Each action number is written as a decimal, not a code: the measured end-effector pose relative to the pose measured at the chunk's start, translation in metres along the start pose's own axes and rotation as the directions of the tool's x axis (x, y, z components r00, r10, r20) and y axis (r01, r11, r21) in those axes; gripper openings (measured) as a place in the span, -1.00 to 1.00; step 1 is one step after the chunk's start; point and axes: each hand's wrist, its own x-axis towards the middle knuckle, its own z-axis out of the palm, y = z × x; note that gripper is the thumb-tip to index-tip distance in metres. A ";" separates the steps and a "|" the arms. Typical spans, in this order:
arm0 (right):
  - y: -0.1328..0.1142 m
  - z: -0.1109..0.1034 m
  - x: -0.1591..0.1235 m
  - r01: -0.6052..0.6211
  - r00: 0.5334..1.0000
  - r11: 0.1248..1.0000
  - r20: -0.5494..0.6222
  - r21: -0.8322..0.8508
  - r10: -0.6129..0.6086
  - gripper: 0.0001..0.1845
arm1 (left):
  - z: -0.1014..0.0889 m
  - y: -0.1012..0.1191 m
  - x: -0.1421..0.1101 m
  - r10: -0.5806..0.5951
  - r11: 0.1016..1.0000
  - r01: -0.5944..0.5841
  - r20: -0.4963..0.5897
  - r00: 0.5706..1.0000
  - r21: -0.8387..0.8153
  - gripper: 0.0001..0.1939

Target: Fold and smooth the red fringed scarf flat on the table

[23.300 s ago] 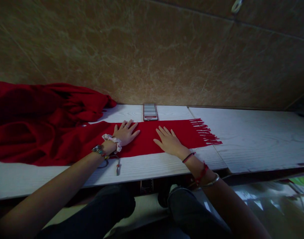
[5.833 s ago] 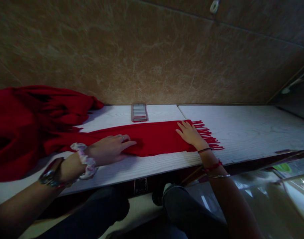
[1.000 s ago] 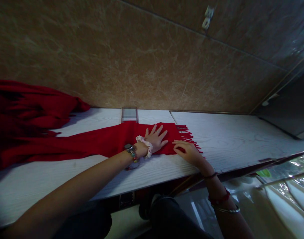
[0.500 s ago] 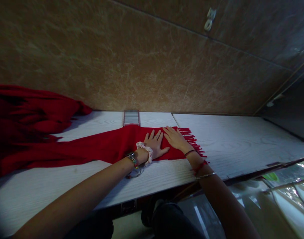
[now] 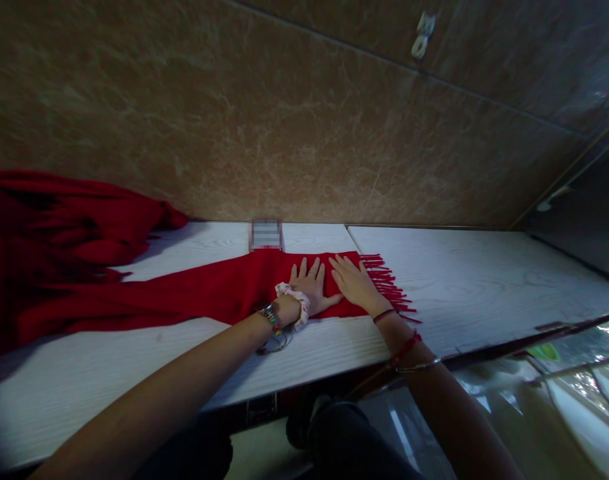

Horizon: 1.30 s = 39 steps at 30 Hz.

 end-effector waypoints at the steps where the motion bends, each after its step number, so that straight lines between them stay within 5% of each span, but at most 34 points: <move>1: 0.003 0.001 -0.003 -0.020 0.999 1.000 0.031 -0.007 0.020 -0.51 | -0.001 -0.001 -0.001 -0.001 1.000 0.001 0.002 1.000 -0.002 -0.20; 9: 0.034 -0.012 -0.014 -0.224 0.971 0.964 0.050 -0.140 0.233 -0.51 | -0.005 -0.008 -0.010 -0.041 0.999 0.041 0.008 0.999 -0.017 -0.19; 13: 0.007 -0.018 -0.026 -0.192 0.979 0.976 -0.091 -0.104 0.183 -0.49 | -0.003 -0.007 -0.009 -0.054 0.998 0.054 0.003 0.999 -0.016 -0.15; 18: -0.006 -0.011 -0.049 -0.069 0.997 0.996 0.039 -0.065 0.071 -0.49 | 0.001 -0.008 -0.007 -0.052 0.999 0.051 0.020 0.998 0.018 -0.14; 27: 0.029 -0.017 -0.055 -0.276 0.947 0.956 0.144 -0.103 0.288 -0.47 | -0.002 -0.010 -0.013 -0.027 0.999 0.027 0.016 0.999 0.044 -0.13; 33: 0.060 -0.033 -0.065 -0.363 0.927 0.922 0.046 -0.132 0.371 -0.46 | 0.002 -0.012 -0.011 -0.032 0.999 0.031 0.012 0.999 0.036 -0.15; 39: 0.035 -0.030 -0.052 -0.210 0.978 0.978 -0.019 -0.009 0.210 -0.38 | 0.005 -0.014 -0.009 -0.019 0.999 0.019 0.007 1.000 0.036 -0.15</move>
